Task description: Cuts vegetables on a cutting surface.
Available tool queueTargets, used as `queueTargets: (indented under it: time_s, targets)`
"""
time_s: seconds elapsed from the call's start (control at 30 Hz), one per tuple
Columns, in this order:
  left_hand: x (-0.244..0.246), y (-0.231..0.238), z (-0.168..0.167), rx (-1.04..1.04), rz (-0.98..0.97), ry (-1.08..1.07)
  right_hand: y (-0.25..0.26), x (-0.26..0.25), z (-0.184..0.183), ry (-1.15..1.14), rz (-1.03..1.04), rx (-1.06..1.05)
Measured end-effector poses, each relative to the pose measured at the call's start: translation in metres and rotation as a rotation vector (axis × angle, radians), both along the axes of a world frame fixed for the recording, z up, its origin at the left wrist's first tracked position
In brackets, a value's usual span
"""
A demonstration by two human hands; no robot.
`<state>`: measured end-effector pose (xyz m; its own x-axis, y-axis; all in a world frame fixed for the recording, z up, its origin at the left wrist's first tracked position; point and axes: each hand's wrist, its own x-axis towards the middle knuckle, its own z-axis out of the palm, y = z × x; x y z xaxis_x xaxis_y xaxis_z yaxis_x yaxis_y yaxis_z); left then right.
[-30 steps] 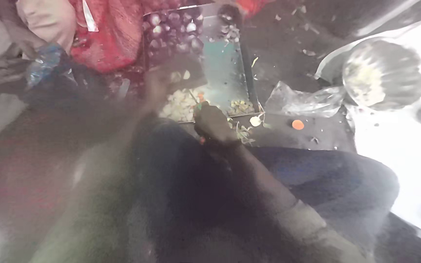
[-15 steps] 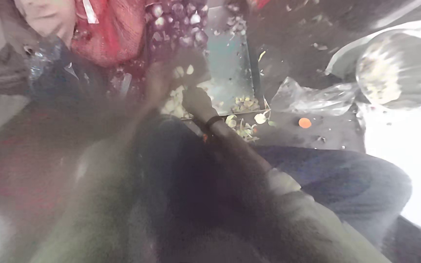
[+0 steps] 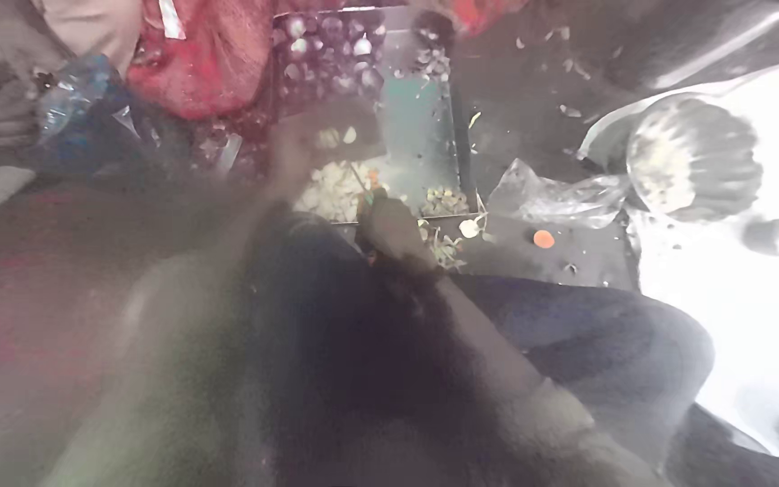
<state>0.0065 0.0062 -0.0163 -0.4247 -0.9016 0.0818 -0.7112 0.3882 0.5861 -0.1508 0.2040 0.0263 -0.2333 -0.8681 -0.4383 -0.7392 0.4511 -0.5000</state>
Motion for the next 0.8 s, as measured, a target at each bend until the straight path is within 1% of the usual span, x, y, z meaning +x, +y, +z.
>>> queueTargets:
  time_s: [0.1, 0.17, 0.23, 0.3, 0.33, 0.37, 0.4, 0.43, 0.47, 0.5, 0.53, 0.6, 0.7, 0.8]
  targets:
    - [0.0, 0.0, 0.001, -0.031, -0.038, 0.01, -0.018, 0.006, 0.015, 0.041, 0.022, -0.108]
    - [-0.002, 0.001, 0.004, -0.044, -0.046, 0.005, -0.036, 0.015, 0.032, 0.034, 0.05, -0.118]
    - [-0.002, 0.002, 0.005, -0.029, -0.038, -0.004, -0.033, 0.021, 0.058, -0.001, 0.076, -0.104]
    - [0.0, 0.001, 0.001, -0.012, -0.019, 0.008, -0.021, 0.017, 0.061, 0.0, 0.12, -0.15]
    - [0.001, 0.001, 0.0, -0.019, -0.015, 0.019, -0.025, 0.016, 0.068, -0.018, 0.131, -0.111]
    - [0.001, 0.001, -0.001, -0.035, -0.017, 0.03, -0.041, 0.017, 0.077, -0.058, 0.131, -0.014]
    - [0.002, 0.002, -0.002, -0.046, -0.019, 0.03, -0.056, 0.018, 0.076, -0.067, 0.129, 0.054]
    - [0.002, 0.002, -0.003, -0.043, -0.015, 0.023, -0.074, 0.021, 0.059, -0.047, 0.117, 0.075]
    - [0.001, 0.001, -0.004, -0.034, -0.004, 0.011, -0.091, 0.026, 0.024, 0.012, 0.086, -0.006]
    - [0.0, 0.001, -0.003, -0.025, 0.006, 0.002, -0.105, 0.029, 0.002, 0.037, 0.075, -0.015]
    - [0.0, 0.001, -0.002, -0.02, 0.013, -0.007, -0.114, 0.031, -0.008, 0.042, 0.071, 0.011]
    - [0.0, 0.002, -0.003, -0.028, 0.023, -0.029, -0.118, 0.033, -0.013, 0.051, 0.076, 0.052]
    - [0.002, 0.001, -0.003, -0.028, 0.024, -0.022, -0.109, 0.032, -0.011, 0.015, 0.102, 0.071]
    - [0.004, 0.0, -0.005, -0.026, 0.03, 0.033, -0.072, 0.032, 0.009, 0.004, 0.109, 0.139]
